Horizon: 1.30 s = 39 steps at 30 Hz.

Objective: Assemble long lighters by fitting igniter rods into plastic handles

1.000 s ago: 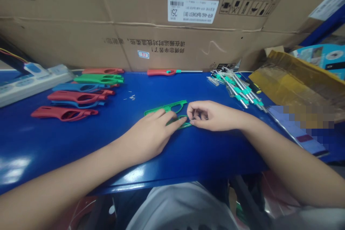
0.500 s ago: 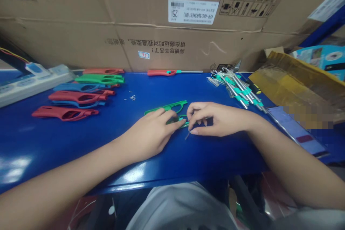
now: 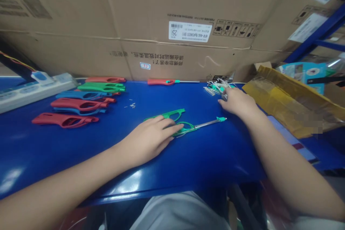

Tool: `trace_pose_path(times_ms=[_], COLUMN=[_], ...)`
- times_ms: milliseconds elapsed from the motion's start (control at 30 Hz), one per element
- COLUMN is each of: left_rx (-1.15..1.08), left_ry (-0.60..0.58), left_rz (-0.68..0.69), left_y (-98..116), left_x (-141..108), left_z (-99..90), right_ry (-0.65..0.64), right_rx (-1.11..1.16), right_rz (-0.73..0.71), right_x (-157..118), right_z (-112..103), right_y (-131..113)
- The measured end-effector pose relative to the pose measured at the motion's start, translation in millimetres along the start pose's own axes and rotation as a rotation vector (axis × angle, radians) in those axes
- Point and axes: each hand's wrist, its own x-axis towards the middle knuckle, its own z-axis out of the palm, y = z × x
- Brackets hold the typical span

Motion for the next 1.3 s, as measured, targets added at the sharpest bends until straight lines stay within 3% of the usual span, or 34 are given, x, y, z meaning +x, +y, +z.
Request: trace_pose_path(times_ms=[133, 367, 533, 700, 1000, 1067, 1167, 1300], left_rx=[-0.025, -0.074, -0.064, -0.036, -0.095, -0.172, -0.341, -0.58], left_ry=[0.022, 0.038, 0.045, 0.049, 0.07, 0.108, 0.217, 0.34], left_rz=[0.011, 0.012, -0.007, -0.015, -0.034, -0.063, -0.129, -0.26], left_y=[-1.6, -3.6, -1.6, -0.7, 0.2, 1.3, 2.9, 5.1], left_x=[-0.5, -0.4, 0.2, -0.2, 0.3, 0.8, 2.9, 6.4], left_z=[0.4, -1.0, -3.8, -4.6, -5.3, -4.8, -2.6, 1.2], right_ry=[-0.095, -0.109, -0.061, -0.147, -0.134, -0.083, -0.022, -0.098], right_rx=[-0.019, -0.028, -0.049, -0.036, 0.082, 0.194, 0.575, 0.978], right_rz=[0.073, 0.112, 0.096, 0.074, 0.037, -0.048, -0.339, -0.594], right_x=[5.7, 1.9, -0.4, 2.0, 10.5, 5.4, -12.9, -52.0], right_z=[-2.5, -8.8, -10.3, -4.4, 1.5, -0.4, -0.3, 5.3], right_y=[5.4, 0.4, -3.5, -6.1, 4.1, 0.8, -15.7, -52.9])
